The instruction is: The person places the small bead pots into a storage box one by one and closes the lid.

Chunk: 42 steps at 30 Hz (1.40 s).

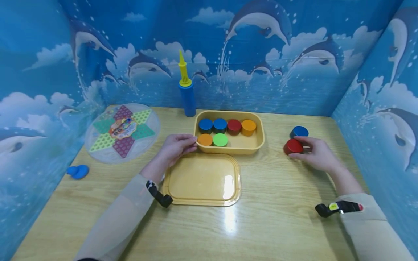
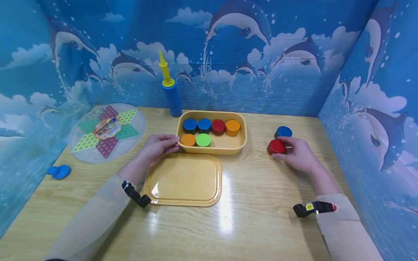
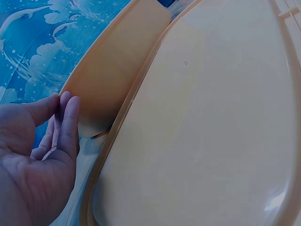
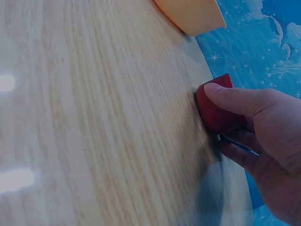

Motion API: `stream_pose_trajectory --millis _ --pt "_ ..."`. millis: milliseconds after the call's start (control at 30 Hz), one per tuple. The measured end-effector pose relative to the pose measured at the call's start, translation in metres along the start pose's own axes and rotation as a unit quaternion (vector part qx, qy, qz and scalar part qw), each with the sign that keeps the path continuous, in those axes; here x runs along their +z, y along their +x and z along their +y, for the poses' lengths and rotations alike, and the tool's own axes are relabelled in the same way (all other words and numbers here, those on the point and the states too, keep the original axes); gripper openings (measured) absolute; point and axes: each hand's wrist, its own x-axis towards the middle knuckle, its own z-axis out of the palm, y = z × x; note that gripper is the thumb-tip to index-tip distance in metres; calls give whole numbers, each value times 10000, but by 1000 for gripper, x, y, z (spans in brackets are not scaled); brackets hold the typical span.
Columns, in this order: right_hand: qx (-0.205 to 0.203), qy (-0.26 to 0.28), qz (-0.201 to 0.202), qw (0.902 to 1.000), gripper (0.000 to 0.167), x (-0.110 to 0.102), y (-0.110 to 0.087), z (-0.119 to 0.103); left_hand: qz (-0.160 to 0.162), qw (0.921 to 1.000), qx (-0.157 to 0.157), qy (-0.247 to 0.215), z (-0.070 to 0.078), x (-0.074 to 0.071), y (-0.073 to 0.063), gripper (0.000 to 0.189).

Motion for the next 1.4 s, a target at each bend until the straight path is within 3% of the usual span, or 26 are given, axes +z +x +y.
stream_pose_trajectory --millis 267,500,800,1033,1400 --pt "-65 313 71 9995 70 -5 1 -10 -6 10000 4 59 0 0 1 36" --pt "-336 650 218 9971 64 -13 8 -39 34 9999 -39 111 1 -1 0 35" --pt "-572 586 -100 9966 69 -15 18 -75 -19 10000 -13 53 1 -2 0 36" --pt "-508 477 -247 9973 68 -8 32 -98 -17 10000 8 74 0 -2 1 36" --pt "-802 696 -592 9926 64 13 53 -121 -75 9999 42 -62 -1 -1 1 35"
